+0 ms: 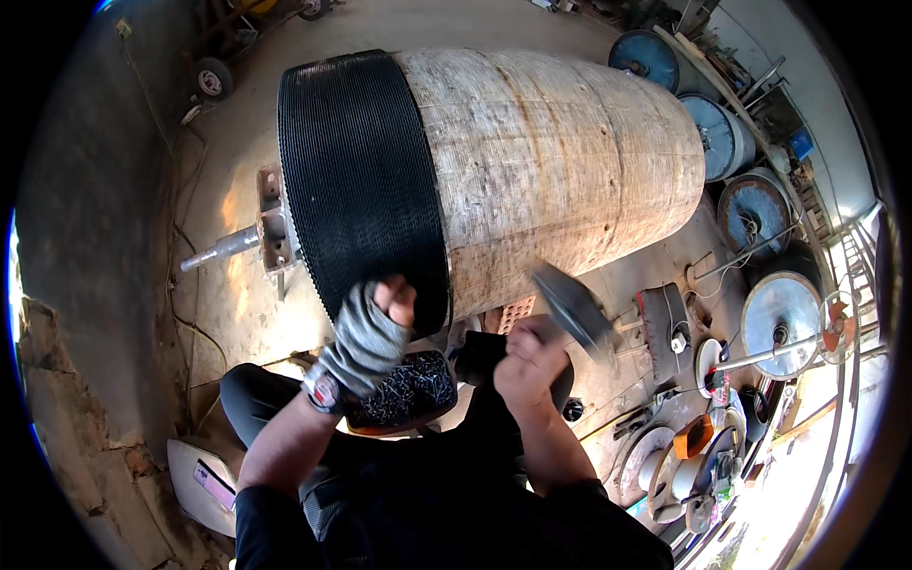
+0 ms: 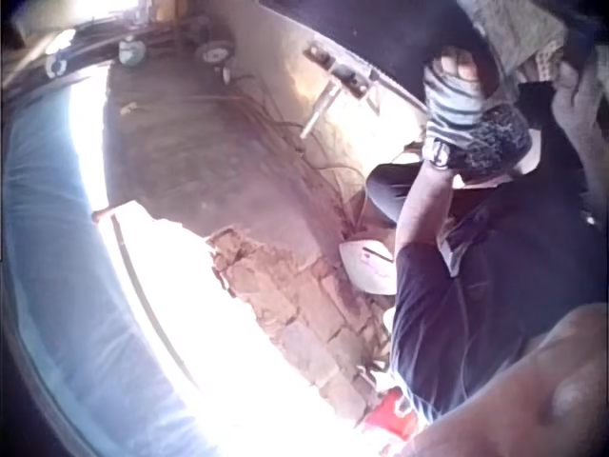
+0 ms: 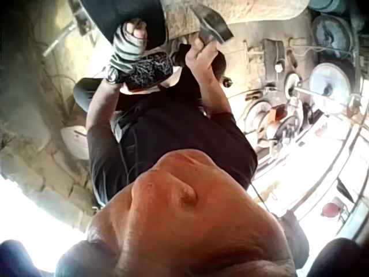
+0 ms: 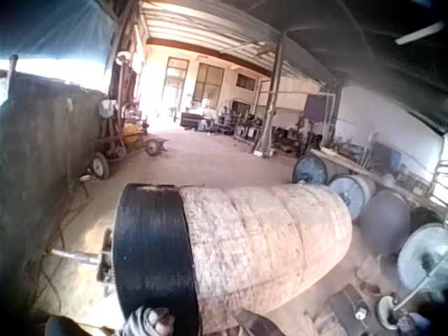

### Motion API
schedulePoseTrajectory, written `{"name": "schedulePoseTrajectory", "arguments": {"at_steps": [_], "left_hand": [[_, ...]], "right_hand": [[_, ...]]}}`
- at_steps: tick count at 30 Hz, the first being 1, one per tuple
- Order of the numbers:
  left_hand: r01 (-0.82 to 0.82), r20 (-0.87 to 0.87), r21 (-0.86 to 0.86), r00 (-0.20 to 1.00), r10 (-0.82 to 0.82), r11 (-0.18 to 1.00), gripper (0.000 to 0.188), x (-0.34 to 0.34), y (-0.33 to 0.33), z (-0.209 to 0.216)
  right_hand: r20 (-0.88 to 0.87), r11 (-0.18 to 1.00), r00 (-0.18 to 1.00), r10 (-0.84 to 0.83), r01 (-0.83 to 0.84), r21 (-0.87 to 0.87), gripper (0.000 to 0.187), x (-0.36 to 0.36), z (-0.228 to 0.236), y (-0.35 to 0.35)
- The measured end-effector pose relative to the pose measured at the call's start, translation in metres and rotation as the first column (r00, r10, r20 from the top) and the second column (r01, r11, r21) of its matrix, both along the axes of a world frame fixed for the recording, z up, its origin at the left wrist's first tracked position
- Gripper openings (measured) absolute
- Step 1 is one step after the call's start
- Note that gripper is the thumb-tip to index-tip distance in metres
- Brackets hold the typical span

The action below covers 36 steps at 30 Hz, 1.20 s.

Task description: The person sits on the floor and arranges a long metal chain around a circular metal frame. They then move to a large rotating wooden cylinder and use a hammer to drive nails into a black mesh band wrapped around it.

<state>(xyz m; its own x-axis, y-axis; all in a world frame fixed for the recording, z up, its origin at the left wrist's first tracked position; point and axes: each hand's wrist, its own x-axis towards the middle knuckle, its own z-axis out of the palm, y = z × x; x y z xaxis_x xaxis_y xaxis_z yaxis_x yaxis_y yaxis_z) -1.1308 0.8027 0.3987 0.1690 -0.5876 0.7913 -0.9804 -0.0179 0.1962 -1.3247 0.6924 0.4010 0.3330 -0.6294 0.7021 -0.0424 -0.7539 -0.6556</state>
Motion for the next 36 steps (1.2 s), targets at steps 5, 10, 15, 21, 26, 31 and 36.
{"name": "schedulePoseTrajectory", "arguments": {"at_steps": [5, 10, 15, 21, 26, 31, 36], "left_hand": [[-0.141, 0.221, -0.149, 0.960, 0.172, 0.979, 0.029, 0.054, -0.022, 0.036], [-0.185, 0.221, -0.124, 0.952, 0.209, 0.975, 0.032, 0.051, -0.026, 0.041], [-0.217, 0.233, -0.128, 0.942, 0.242, 0.968, 0.034, 0.052, -0.027, 0.042], [-0.257, 0.240, -0.119, 0.930, 0.279, 0.959, 0.034, 0.055, -0.032, 0.048], [-0.282, 0.230, -0.104, 0.926, 0.299, 0.954, 0.034, 0.058, -0.030, 0.044], [-0.278, 0.189, -0.164, 0.933, 0.306, 0.947, 0.023, 0.060, -0.041, 0.051], [-0.318, 0.219, -0.140, 0.914, 0.342, 0.938, 0.039, 0.074, -0.047, 0.037]], "right_hand": [[-0.392, 0.996, 0.918, -0.061, 0.082, 0.036, 0.020, -0.001, -0.011, 0.012], [0.009, 1.000, 1.000, 0.007, -0.007, -0.008, 0.029, -0.004, -0.008, 0.008], [-0.484, 0.990, 0.867, -0.117, 0.138, 0.009, 0.027, 0.003, -0.022, 0.004], [-0.190, 0.987, 0.969, -0.159, 0.153, -0.047, 0.028, 0.011, 0.004, 0.009], [-0.433, 0.995, 0.897, -0.090, 0.100, 0.000, 0.019, 0.009, -0.007, 0.004], [-0.270, 0.993, 0.955, -0.119, 0.120, -0.015, 0.024, 0.009, -0.010, -0.001], [-0.356, 0.995, 0.932, -0.067, 0.089, 0.048, 0.025, 0.011, -0.006, -0.006]]}}
